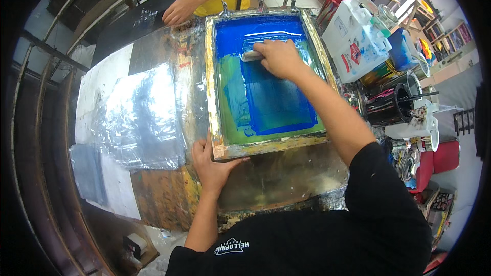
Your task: The person performs screen printing on a flat sheet using a squeegee and a blue ink-filled screen. They repeatedly pull the squeegee across the screen to transfer ink onto the sheet, then lift the screen to reveal the printed design. The process is repeated multiple times on the same sheet.
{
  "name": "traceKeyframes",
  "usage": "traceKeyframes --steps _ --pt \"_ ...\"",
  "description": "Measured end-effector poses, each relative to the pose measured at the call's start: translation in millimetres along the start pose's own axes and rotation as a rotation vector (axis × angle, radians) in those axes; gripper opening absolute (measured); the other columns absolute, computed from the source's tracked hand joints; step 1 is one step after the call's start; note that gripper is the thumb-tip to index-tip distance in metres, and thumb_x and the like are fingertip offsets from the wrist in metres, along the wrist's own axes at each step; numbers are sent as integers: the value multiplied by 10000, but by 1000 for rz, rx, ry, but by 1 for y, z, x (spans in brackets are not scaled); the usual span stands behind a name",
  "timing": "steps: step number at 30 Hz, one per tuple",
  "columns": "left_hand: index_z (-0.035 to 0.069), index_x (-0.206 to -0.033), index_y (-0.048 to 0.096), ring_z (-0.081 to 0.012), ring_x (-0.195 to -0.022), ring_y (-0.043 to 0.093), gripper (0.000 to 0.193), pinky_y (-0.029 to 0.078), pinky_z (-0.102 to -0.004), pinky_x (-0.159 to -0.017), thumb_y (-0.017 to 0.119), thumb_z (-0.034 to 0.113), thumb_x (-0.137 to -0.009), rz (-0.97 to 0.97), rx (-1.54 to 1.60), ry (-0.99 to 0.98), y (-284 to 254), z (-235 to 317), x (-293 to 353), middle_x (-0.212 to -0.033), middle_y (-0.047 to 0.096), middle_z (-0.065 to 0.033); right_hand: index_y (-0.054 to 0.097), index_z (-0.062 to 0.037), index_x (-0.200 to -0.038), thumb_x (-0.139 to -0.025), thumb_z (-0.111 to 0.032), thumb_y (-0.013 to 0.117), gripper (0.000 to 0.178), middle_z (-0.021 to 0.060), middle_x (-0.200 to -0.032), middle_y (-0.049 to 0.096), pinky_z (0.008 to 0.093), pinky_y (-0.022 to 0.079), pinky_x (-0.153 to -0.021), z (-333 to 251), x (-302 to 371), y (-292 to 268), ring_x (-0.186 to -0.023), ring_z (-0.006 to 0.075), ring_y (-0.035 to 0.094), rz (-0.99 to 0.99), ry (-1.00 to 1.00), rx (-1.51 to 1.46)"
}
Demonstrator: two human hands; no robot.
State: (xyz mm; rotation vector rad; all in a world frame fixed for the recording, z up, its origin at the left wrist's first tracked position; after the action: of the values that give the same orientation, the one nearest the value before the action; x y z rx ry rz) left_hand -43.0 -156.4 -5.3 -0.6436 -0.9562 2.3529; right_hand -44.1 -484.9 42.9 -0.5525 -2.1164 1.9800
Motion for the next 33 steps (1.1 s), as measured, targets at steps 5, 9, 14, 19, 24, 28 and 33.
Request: traceKeyframes --steps 5,9,14,19,24,28,33 --pt "-12 -1517 529 -338 -947 617 1239 481 -446 -880 1011 534 -515 43 162 77 5 -5 5 -1105 728 -177 656 -186 -1337 -920 -197 634 417 97 -1233 745 654 448 -993 35 -42 -20 -1183 315 699 -108 -19 -58" --pt "-65 -1514 506 -347 -950 609 1234 479 -452 -886 989 550 -559 108 220 97 3 -11 11 -1151 717 -178 654 -189 -1343 -926 -177 635 417 75 -1220 748 654 413 -1038 43 -53 -31 -1184 315 697 38 -3 -3" --pt "-73 -1534 475 -347 -929 592 1223 479 -450 -876 970 545 -601 99 154 137 2 -9 15 -1135 709 -172 659 -192 -1330 -930 -172 648 401 64 -1201 749 649 405 -1050 49 -67 -21 -1189 306 693 -4 16 44" --pt "-84 -1536 463 -346 -920 584 1216 479 -448 -866 957 549 -623 91 174 124 4 -11 17 -1130 704 -173 661 -199 -1317 -925 -187 672 393 52 -1184 747 610 440 -999 47 -73 -6 -1167 296 699 12 -7 79" --pt "-85 -1535 461 -355 -928 588 1195 485 -455 -864 943 557 -650 75 343 52 10 -20 15 -1144 701 -187 662 -203 -1229 -908 -224 720 326 47 -1124 725 562 473 -908 32 -57 1 -1095 296 701 102 -28 133" --pt "-69 -1538 467 -364 -939 594 1177 488 -459 -863 934 567 -665 105 235 102 6 -14 14 -1164 699 -209 654 -196 -1146 -884 -222 741 277 59 -1075 710 547 491 -838 12 -14 -6 -1038 305 697 102 -26 118" --pt "-45 -1541 478 -367 -976 598 1125 491 -455 -868 938 538 -696 110 227 87 3 -9 12 -1145 698 -207 638 -156 -1177 -847 -190 743 348 81 -1045 688 502 514 -824 -39 85 -28 -994 320 686 109 -77 32"
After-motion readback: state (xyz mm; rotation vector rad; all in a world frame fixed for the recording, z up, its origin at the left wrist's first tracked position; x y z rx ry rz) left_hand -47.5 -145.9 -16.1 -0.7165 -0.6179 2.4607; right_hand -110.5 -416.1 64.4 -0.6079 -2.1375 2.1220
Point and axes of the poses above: each hand's wrist, its own x-axis away from the middle knuckle, its own y-axis out of the palm, z = x × y, the point moved 9 cm from there along -x, towards the middle knuckle
